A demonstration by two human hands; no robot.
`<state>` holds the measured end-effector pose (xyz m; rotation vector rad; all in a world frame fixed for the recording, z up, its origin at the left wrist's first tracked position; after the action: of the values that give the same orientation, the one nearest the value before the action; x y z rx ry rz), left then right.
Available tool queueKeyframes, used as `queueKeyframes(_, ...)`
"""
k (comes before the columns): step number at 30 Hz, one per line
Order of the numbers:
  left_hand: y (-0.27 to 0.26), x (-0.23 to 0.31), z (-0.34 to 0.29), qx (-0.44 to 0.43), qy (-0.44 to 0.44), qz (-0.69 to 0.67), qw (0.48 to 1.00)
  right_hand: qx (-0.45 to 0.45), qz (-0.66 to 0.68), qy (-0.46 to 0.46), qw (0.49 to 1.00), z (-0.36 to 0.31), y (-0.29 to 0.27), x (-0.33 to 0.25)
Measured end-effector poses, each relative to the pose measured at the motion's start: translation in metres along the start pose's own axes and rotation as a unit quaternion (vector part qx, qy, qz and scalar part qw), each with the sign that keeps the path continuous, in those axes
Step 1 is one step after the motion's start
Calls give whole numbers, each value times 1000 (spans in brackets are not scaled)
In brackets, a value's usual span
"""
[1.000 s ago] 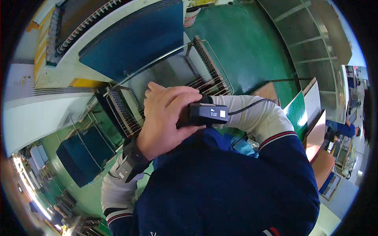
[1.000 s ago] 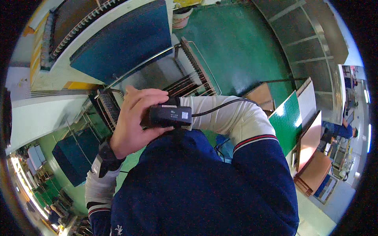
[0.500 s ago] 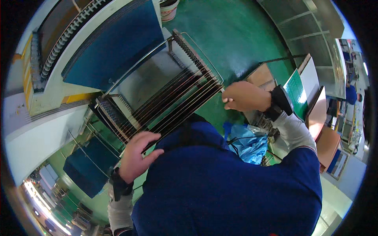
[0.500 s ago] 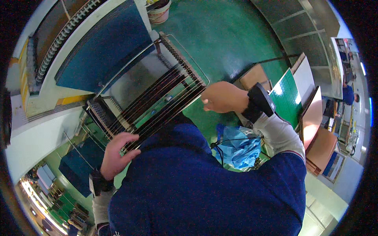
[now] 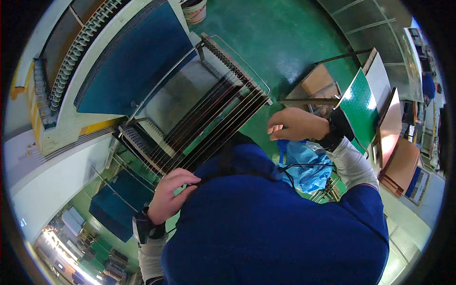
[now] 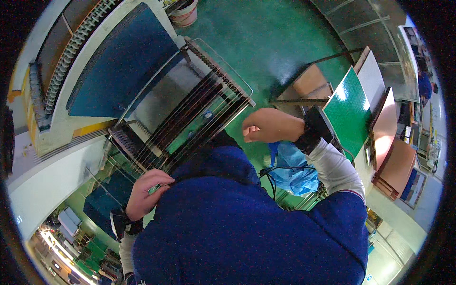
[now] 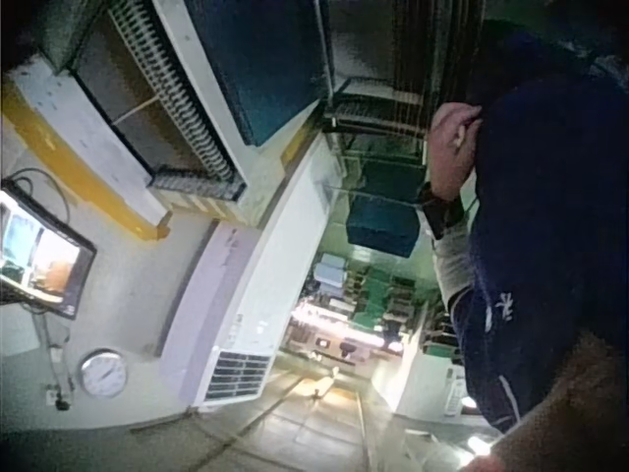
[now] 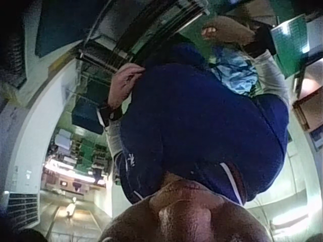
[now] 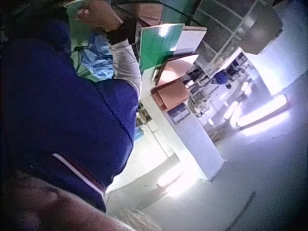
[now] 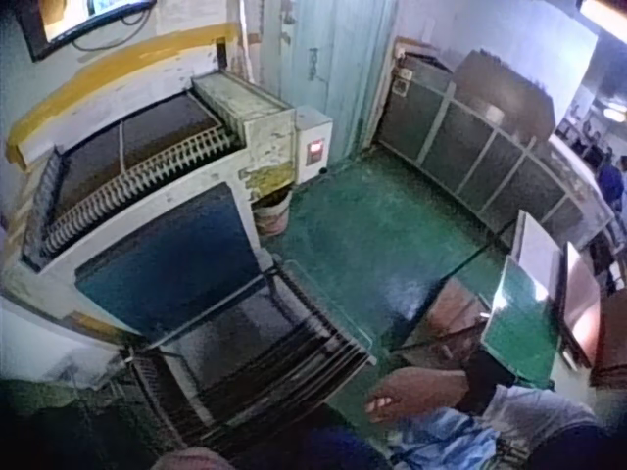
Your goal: Removing metal plates from a machine and placing them into a drying or storage rack.
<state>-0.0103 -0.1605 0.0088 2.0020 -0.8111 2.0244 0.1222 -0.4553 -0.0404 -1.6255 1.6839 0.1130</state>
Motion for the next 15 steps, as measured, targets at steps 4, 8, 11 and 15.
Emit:
queueKeyframes(4,1,-8,-8,8,-32,-23,999,7,-3,-20,1000,6,-3,-14)
queueKeyframes(8,-2,-9,-15,24,-3,-17,1000,-46,-24,-16,998,15,1,-31)
queueKeyframes(11,-2,-12,-19,36,-11,-36,999,-64,-16,-43,997,24,9,-45)
queueKeyframes(15,-4,-20,-30,88,-17,-67,994,-53,-14,-108,993,45,22,-80)
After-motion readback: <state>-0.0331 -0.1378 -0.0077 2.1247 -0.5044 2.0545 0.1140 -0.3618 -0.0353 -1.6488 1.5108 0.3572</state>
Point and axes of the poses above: each hand's wrist, its own z-axis towards the middle knuckle, its own y-axis out of the palm, x = y × z, the point moved 7 cm from there along z, towards the middle knuckle, and after that the axes turned 14 degrees about y, right-handed, at the moved point
